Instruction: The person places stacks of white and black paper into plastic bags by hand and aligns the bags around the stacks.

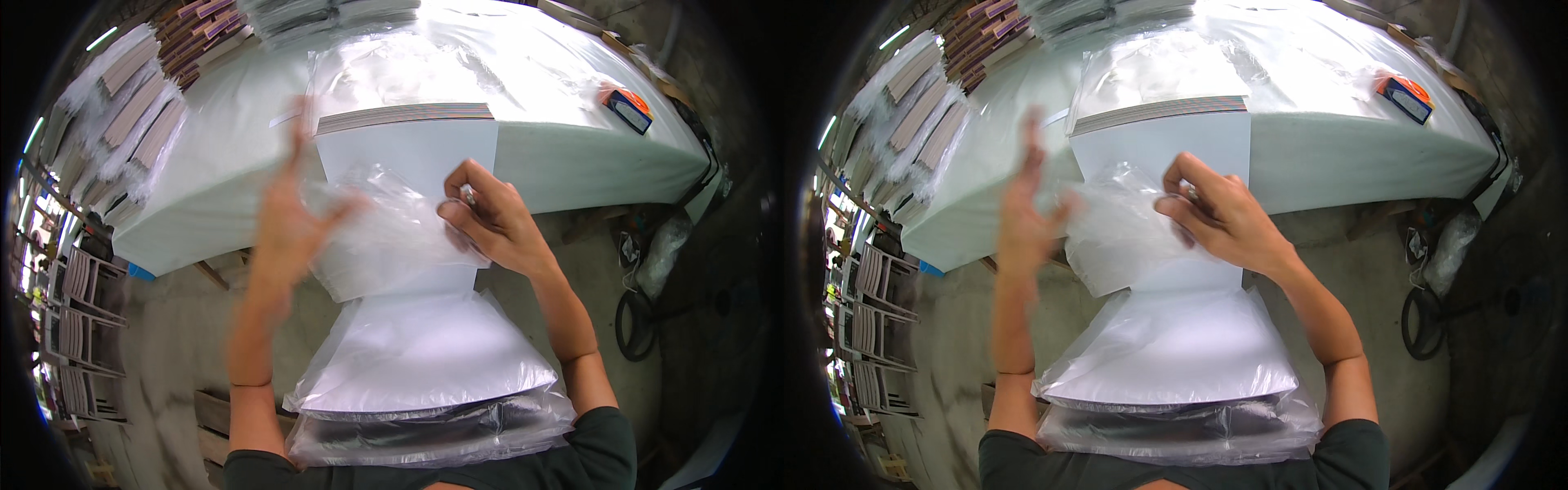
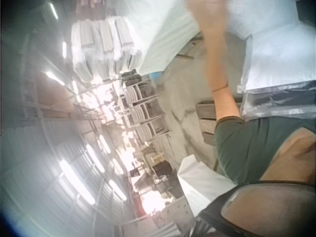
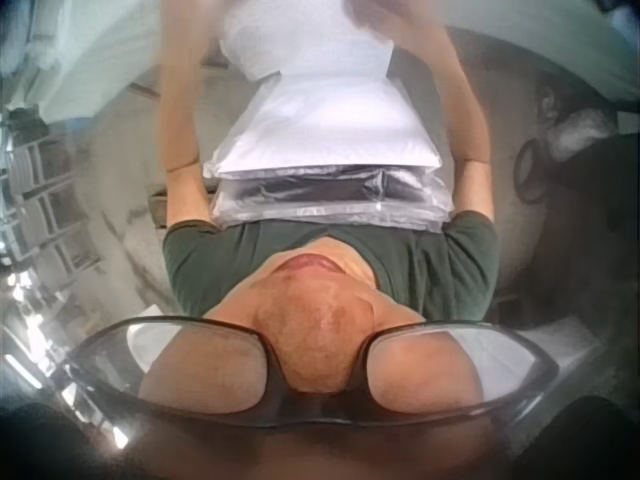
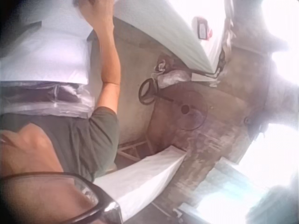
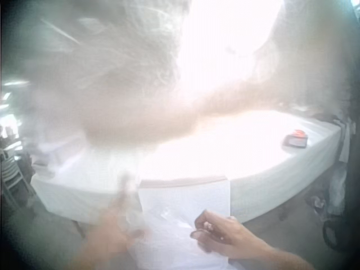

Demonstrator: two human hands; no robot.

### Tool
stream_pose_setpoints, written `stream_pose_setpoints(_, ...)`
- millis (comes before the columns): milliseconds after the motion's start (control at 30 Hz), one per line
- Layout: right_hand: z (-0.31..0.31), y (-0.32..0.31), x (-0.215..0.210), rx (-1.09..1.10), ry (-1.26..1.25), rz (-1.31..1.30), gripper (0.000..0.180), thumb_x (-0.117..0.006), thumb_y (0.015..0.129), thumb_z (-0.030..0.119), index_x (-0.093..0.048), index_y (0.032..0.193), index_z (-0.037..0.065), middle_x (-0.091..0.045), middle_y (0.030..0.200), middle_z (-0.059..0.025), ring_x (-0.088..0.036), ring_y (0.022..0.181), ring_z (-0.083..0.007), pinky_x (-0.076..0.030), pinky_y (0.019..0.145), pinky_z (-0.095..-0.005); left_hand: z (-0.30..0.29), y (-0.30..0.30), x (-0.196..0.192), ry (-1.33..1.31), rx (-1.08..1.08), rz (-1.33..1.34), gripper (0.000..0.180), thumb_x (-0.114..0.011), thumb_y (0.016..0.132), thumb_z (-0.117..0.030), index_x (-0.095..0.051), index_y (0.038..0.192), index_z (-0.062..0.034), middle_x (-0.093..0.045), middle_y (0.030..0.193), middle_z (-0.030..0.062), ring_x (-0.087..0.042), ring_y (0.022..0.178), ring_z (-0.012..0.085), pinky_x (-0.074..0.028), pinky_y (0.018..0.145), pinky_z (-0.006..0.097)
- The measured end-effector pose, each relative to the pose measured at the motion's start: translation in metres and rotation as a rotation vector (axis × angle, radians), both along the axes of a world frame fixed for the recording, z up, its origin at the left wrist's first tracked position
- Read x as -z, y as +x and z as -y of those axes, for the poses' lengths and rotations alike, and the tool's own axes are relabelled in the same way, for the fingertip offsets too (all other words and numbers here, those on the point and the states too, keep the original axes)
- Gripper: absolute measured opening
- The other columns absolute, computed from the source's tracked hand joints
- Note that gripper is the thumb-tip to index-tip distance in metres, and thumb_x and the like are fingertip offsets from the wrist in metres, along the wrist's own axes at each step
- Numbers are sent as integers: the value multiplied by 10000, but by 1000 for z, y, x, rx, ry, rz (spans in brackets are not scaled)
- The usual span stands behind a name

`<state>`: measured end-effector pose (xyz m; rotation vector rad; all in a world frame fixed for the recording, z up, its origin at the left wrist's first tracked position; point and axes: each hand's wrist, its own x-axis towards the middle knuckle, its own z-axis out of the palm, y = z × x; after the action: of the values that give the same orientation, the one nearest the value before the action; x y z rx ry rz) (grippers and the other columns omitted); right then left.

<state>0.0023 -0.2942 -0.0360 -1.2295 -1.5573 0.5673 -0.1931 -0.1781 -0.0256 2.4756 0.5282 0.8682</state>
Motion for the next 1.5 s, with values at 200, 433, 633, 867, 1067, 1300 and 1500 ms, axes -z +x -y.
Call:
stream_pose_setpoints(200, -8, -3, -20, 30, 44, -380, 181, -559, 891, 175, -465, 869, 22, -414, 490, 15, -371, 445, -39, -270, 389, -232, 14, 2, -2, -423, 177, -489, 536, -611, 824, -299, -458, 1222, 26, -553, 1107, 156, -544, 1024, 257, -447, 843, 338)
stream_pose_setpoints(433, -5, 48, 66, -972, -81, -448, 259, -638, 817, 168, -550, 993, 0, -596, 829, -121, -571, 770, -237, -456, 640, -359, -13, -72, 53, -983, 486, 792, 410, -593, 830, -296, -569, 1123, -11, -621, 906, 92, -574, 849, 206, -461, 746, 299)
stream_pose_setpoints(633, -7, 39, 97, -1035, -118, -1013, 227, -567, 853, 201, -571, 968, 6, -592, 954, -156, -567, 963, -305, -476, 791, -449, -14, -74, 58, -952, 416, 980, 353, -584, 835, -246, -582, 1116, -31, -626, 883, 78, -566, 790, 176, -460, 698, 281)
stream_pose_setpoints(867, -20, 59, 104, -816, -448, -930, 181, -705, 758, 169, -624, 823, 21, -621, 824, -118, -607, 799, -225, -502, 673, -352, -22, -73, 62, -924, 364, 1050, 299, -574, 841, -187, -597, 1108, -55, -632, 857, 61, -556, 721, 141, -459, 642, 260)
stream_pose_setpoints(1067, -12, 78, 114, -1038, 26, -778, 326, -736, 681, 165, -595, 922, -1, -562, 992, -169, -519, 969, -354, -408, 835, -489, -20, -62, 73, -953, 284, 820, 266, -565, 847, -137, -609, 1101, -75, -637, 834, 47, -548, 662, 112, -458, 593, 242)
stream_pose_setpoints(1300, -12, 76, 46, 379, -175, -186, 416, -649, 613, -74, -588, 1004, 54, -412, 621, 3, -415, 524, -63, -354, 461, -221, -38, -38, 89, -600, -218, 402, 399, -513, 850, -18, -511, 1246, -70, -667, 871, 57, -431, 640, -1, -375, 570, 146)
stream_pose_setpoints(1500, -42, 73, 54, 744, 163, 516, 694, -608, 687, -55, -422, 1316, 170, -575, 824, -158, -549, 642, -281, -469, 621, -366, -23, 0, 75, -100, -472, 542, 391, -463, 876, -4, -474, 1265, -39, -647, 1053, 97, -471, 708, -2, -394, 632, 137)
